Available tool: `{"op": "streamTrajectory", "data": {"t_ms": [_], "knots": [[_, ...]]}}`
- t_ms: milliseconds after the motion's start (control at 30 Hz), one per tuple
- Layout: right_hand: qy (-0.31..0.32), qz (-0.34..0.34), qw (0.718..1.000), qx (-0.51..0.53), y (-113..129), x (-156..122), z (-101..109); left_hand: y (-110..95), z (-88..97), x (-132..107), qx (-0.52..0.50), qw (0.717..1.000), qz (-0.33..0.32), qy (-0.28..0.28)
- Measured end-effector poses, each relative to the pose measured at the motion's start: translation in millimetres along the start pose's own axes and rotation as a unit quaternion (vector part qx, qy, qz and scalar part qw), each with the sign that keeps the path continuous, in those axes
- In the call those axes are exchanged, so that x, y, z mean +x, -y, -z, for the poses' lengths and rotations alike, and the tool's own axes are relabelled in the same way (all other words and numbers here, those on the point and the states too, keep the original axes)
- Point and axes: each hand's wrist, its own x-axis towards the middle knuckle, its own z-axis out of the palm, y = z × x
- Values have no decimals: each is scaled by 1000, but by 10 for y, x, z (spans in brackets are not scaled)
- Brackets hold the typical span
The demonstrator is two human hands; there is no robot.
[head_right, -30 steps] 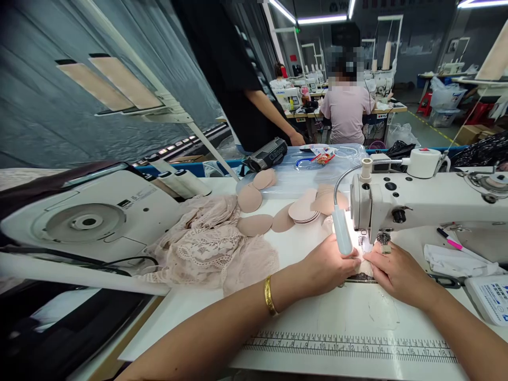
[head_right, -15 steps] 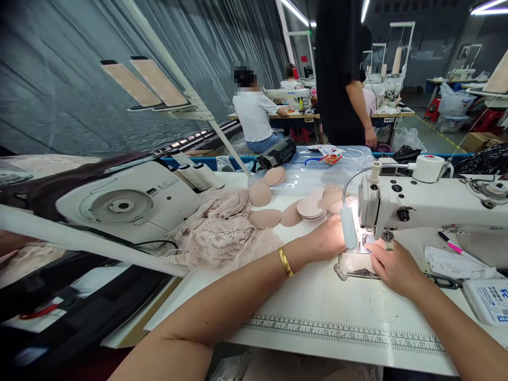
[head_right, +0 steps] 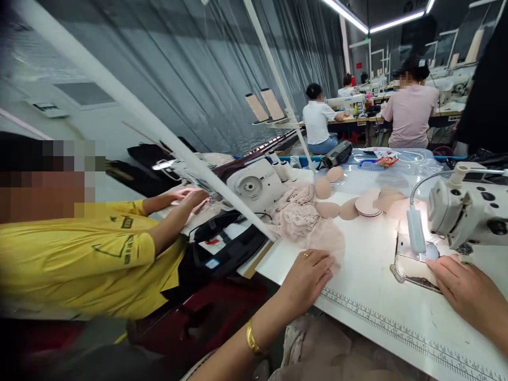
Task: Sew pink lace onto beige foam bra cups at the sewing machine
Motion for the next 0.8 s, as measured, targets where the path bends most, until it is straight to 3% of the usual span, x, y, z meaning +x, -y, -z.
{"op": "streamTrajectory", "data": {"t_ms": [67, 167, 300, 400, 533, 600, 700, 800], "knots": [[33, 45, 998, -5, 173, 74, 48, 31, -53, -20, -12, 1000, 14, 15], [61, 63, 995, 37, 613, 214, 129, -113, -98, -2, -78, 997, -21, 1], [91, -8, 989, 116, 1145, 379, 124, -467, -87, -29, -191, 974, -120, 25], [140, -124, 976, 109, 1296, 442, 49, -584, -68, -37, -267, 946, -179, 41], [153, -178, 969, 77, 1334, 498, -95, -437, -118, 81, -271, 953, -95, -97], [132, -182, 973, 61, 1361, 542, -188, -344, -158, 153, -210, 969, -56, -119], [105, -173, 978, 57, 1402, 609, -306, -307, -176, 211, -150, 987, -59, -27], [98, -160, 980, 69, 1390, 640, -312, -354, -126, 227, -123, 988, -72, 66]]}}
